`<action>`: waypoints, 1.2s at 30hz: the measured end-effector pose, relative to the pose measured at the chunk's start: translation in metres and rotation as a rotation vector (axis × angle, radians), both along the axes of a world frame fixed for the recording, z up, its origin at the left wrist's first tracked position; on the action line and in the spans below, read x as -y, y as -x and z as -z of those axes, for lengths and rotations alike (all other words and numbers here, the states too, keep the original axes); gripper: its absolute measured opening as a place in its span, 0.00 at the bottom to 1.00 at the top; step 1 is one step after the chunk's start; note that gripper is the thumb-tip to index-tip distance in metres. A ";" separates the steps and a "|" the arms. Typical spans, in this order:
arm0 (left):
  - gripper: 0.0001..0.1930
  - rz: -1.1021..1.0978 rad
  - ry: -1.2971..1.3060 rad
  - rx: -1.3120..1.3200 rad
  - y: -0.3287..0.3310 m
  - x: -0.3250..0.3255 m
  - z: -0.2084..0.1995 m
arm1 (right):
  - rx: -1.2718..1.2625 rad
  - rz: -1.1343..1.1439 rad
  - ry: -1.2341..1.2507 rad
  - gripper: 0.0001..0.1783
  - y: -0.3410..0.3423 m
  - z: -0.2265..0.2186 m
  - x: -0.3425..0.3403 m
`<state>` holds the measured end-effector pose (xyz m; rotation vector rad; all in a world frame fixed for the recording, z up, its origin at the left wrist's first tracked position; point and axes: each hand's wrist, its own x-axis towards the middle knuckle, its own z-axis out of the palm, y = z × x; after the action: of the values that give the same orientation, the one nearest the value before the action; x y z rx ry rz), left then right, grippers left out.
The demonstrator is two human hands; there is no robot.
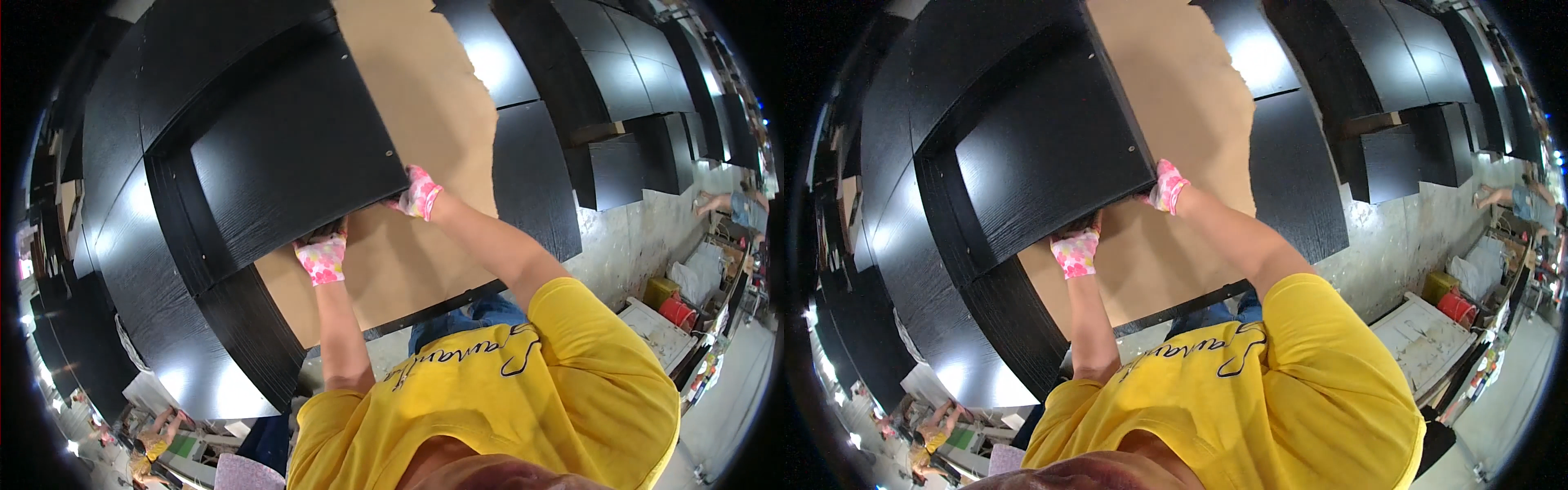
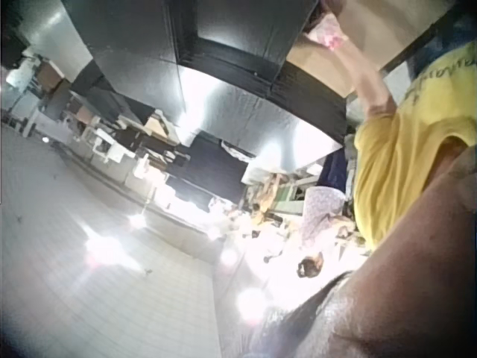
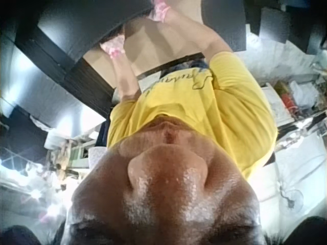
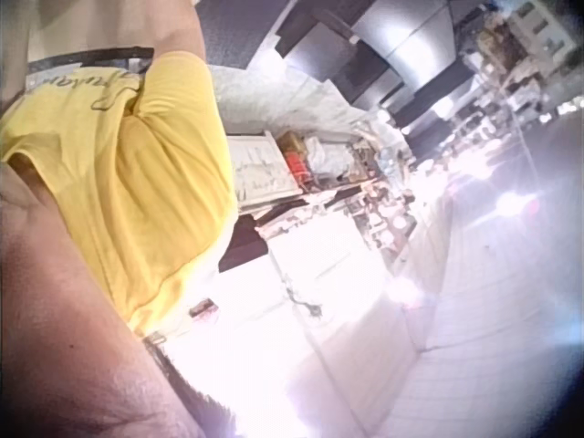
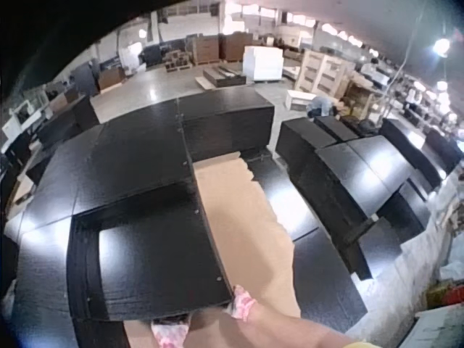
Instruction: The person wipes black panels using a cloth and liquid from a bottle, and carries and stacks the panels onto a cardboard base on the floor.
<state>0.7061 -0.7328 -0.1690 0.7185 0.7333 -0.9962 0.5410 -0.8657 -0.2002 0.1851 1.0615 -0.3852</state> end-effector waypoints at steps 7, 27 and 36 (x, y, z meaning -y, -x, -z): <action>0.43 0.141 -0.009 -0.020 0.048 -0.013 0.016 | -0.410 -0.801 0.784 0.41 0.111 0.000 -0.003; 0.31 1.497 -0.051 0.505 0.469 0.037 0.039 | -0.618 0.799 0.085 0.22 0.741 0.001 -0.419; 0.33 1.864 0.033 0.574 0.746 0.107 0.018 | -0.605 0.836 0.039 0.31 0.822 0.035 -0.427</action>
<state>-0.0402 -0.8395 -0.1868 1.5850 -0.7546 -2.2359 -0.2808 -0.4391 -0.2355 0.5017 1.5413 -1.2720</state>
